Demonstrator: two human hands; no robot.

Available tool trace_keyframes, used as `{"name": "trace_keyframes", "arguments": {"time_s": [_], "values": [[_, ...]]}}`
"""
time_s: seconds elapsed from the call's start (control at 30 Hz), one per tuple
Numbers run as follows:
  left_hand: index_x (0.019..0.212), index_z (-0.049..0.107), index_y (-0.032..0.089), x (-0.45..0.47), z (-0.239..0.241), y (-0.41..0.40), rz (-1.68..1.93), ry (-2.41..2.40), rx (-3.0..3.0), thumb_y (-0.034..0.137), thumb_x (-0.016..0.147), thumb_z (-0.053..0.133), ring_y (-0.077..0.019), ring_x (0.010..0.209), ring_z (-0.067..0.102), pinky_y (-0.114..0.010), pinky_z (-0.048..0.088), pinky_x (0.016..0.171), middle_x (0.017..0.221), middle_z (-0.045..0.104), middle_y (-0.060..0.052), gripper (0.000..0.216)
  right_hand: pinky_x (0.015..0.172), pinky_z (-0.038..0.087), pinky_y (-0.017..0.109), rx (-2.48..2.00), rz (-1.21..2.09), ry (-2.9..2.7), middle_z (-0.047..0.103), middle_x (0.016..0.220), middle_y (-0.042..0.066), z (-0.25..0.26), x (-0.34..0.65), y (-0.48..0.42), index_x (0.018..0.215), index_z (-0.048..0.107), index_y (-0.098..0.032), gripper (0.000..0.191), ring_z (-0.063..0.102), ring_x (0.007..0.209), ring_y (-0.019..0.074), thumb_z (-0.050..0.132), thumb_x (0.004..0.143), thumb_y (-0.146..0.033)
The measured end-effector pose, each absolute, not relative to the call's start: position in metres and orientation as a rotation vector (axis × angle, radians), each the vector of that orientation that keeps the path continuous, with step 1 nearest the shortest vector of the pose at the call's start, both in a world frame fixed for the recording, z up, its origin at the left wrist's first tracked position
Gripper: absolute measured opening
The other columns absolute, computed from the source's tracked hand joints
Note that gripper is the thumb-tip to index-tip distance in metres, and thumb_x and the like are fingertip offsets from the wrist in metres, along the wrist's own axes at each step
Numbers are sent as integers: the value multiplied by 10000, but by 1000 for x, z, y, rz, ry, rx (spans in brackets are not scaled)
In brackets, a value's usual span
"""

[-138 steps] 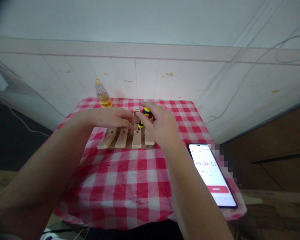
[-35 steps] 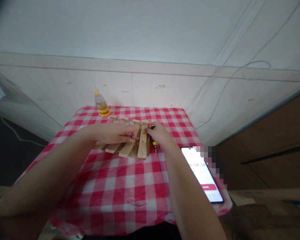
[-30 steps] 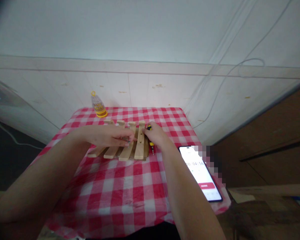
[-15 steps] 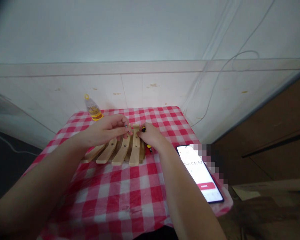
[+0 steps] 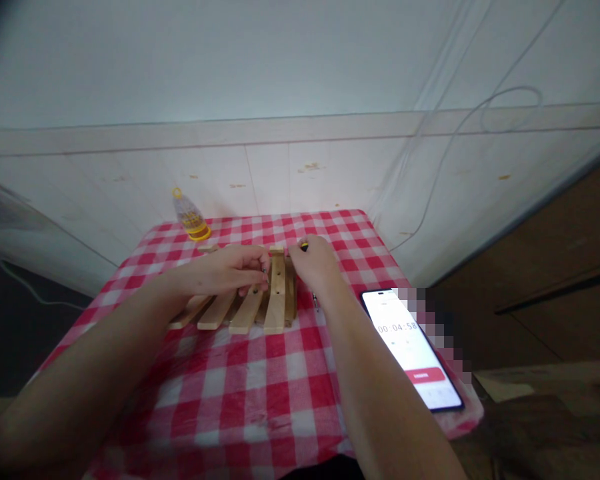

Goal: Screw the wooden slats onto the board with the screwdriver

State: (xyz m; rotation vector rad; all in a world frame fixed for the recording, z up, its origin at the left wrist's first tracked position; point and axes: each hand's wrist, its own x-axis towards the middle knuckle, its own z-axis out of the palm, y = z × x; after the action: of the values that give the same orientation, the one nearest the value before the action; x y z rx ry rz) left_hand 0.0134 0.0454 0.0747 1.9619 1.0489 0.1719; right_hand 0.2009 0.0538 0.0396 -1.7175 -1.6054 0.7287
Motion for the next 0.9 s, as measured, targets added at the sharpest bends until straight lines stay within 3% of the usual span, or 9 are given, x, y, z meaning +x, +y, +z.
{"name": "trace_keyframes", "arguments": {"time_s": [0.13,0.33,0.73,0.9], "values": [[931,507,185,13,71,47,202,1023,1980,293,891,493,-101,593,566,-211,421,529,825,636,-5,116,619,389,285,-1492,759,-1551,638,718,5,52,203,42,691,572,-213,158,580,699,160,596,784,-339],[980,568,160,12,67,51,213,970,2110,272,860,544,-156,886,643,-252,491,756,985,690,-43,166,774,475,286,-1182,968,-1856,744,906,14,48,202,38,844,730,-224,111,657,854,153,655,777,-271],[940,603,149,13,65,51,453,981,2001,318,872,551,-139,869,653,-248,501,779,934,715,-51,190,755,478,286,-1178,968,-1922,739,947,32,49,212,39,907,721,-211,142,655,867,161,635,813,-274],[954,639,146,15,74,45,361,1117,2074,351,930,440,-89,652,578,-198,451,615,892,703,-33,287,710,455,276,-1224,924,-1905,713,883,14,51,212,39,850,680,-210,125,626,822,156,582,830,-286]]}}
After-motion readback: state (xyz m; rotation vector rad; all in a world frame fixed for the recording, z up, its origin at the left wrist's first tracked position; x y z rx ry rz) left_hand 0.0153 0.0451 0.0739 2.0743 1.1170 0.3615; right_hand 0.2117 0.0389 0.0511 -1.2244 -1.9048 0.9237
